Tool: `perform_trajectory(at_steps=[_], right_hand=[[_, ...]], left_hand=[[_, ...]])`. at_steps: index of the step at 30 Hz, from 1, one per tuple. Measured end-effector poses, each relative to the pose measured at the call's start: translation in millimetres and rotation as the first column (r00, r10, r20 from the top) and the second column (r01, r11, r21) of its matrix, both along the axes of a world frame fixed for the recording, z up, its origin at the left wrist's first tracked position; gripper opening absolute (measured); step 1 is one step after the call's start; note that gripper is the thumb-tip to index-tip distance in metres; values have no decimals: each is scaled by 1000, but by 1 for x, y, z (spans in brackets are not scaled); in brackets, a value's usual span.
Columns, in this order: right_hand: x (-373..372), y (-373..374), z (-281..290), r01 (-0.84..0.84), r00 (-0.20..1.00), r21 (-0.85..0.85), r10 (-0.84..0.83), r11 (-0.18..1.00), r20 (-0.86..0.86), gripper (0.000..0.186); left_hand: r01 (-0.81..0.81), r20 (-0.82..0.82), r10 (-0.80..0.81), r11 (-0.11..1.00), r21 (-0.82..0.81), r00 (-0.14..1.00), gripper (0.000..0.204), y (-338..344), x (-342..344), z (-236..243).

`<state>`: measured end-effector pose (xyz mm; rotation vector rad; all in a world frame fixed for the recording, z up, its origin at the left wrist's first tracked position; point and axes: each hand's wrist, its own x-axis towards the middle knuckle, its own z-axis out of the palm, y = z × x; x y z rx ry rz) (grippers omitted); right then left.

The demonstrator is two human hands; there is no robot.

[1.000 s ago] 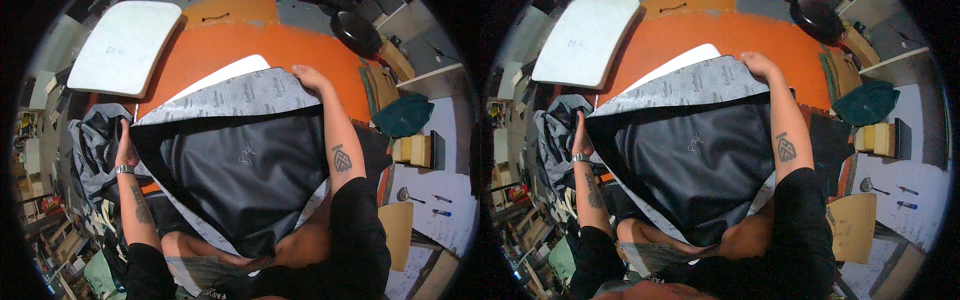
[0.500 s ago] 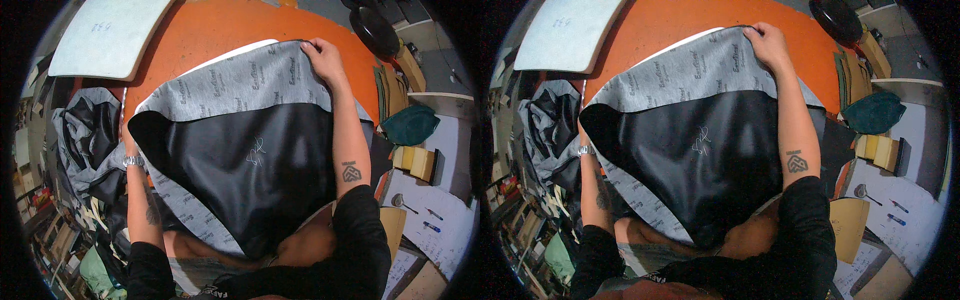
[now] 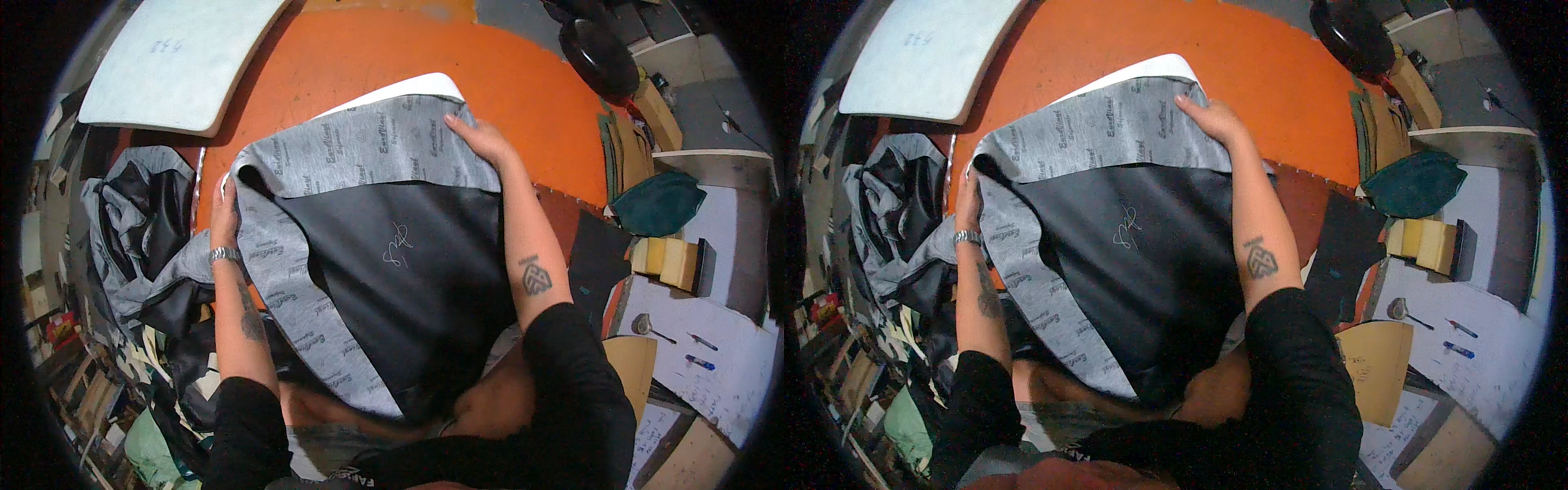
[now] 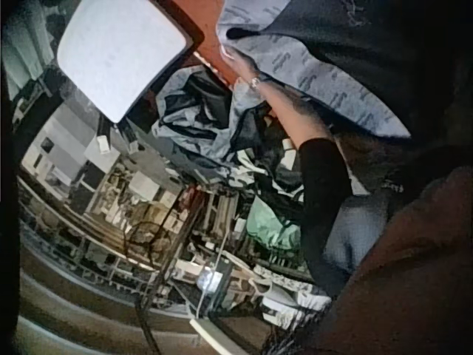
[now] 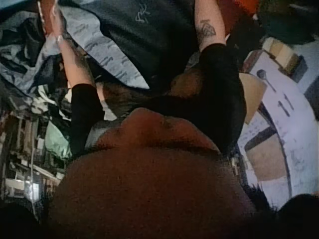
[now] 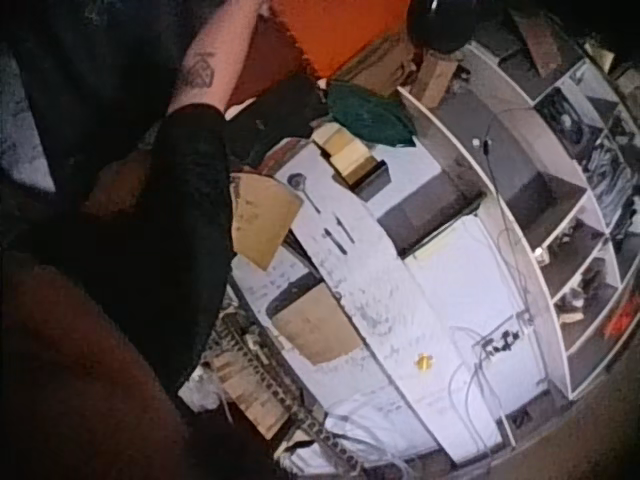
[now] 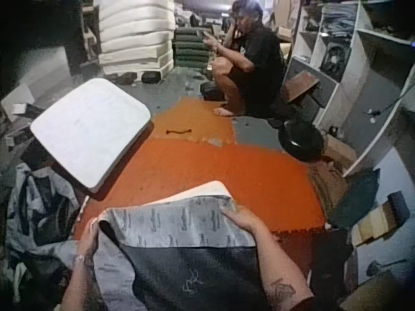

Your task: The person fits a black fabric cover over a white foam seat cushion, smoothing the material and tucking the edges. They then use a staple gun to secure the fabric to the underside of the cushion.

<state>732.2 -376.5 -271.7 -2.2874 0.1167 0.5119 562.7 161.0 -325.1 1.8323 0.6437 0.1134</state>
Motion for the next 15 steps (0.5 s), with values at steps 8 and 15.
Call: perform_trajectory(at_steps=[8,15], right_hand=[[-37,19,14,165,978,-140,-143,976,152,85],[-106,12,152,358,876,-42,-320,933,361,76]], left_hand=[[-53,21,56,994,-99,998,61,9,-8,19],[-78,366,120,989,-126,923,49,-16,-125,165]])
